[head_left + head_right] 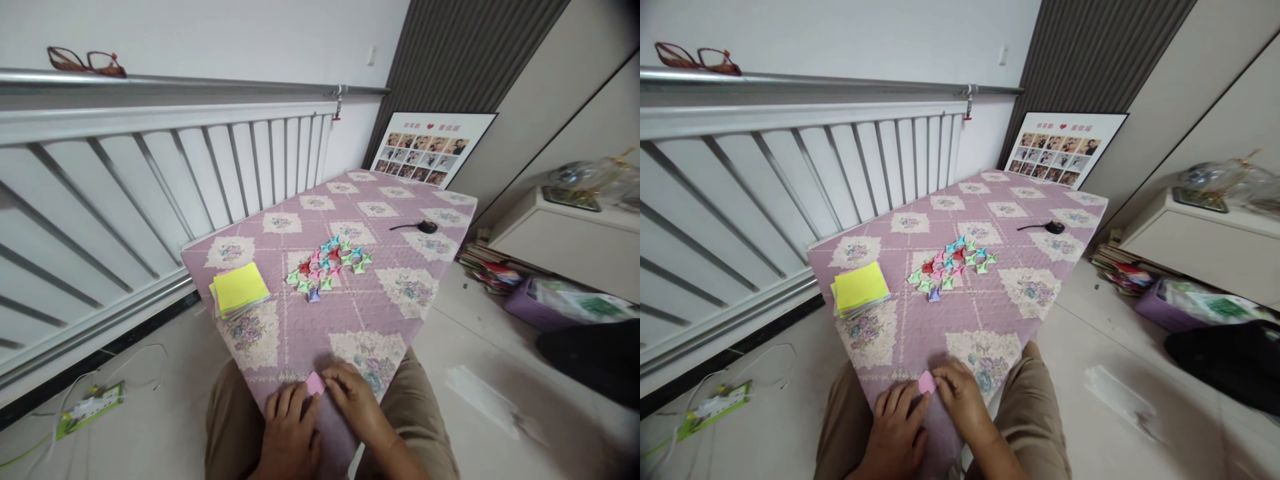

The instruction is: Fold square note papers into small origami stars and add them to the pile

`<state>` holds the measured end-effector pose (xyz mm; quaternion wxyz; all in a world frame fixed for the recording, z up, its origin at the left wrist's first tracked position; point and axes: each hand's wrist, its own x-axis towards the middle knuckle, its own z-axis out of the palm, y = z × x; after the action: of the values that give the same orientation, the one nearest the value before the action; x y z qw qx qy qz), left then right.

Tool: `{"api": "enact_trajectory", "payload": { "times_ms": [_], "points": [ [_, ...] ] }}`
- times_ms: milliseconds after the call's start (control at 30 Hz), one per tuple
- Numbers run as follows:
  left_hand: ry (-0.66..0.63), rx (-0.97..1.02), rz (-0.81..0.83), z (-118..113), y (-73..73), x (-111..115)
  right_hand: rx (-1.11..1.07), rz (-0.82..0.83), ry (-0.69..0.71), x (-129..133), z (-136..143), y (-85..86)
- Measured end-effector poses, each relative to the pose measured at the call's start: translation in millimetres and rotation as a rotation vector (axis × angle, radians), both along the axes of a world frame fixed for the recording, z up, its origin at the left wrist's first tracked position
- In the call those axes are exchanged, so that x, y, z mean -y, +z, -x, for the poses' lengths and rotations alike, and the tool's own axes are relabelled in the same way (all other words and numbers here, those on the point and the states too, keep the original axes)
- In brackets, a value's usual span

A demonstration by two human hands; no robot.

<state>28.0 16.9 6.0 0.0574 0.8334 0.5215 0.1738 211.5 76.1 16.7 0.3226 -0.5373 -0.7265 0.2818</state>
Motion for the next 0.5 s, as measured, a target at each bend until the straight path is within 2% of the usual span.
{"api": "enact_trajectory", "payload": {
  "times_ms": [67,167,300,500],
  "points": [
    [0.005,0.014,0.082,0.5,0.9,-1.3,0.105,-0.04,0.079,10.2,2.3,1.1],
    [0.041,0.046,0.184,1.9,3.9,-8.0,0.217,-0.061,0.09,15.1,4.9,2.9],
    [0.08,0.11,0.27,3.8,12.4,-22.6,0.234,-0.031,0.117,9.0,2.9,6.2],
    [0.096,0.204,0.294,3.4,19.3,-33.4,0.252,-0.046,0.131,5.4,0.6,7.1]
  ]
}}
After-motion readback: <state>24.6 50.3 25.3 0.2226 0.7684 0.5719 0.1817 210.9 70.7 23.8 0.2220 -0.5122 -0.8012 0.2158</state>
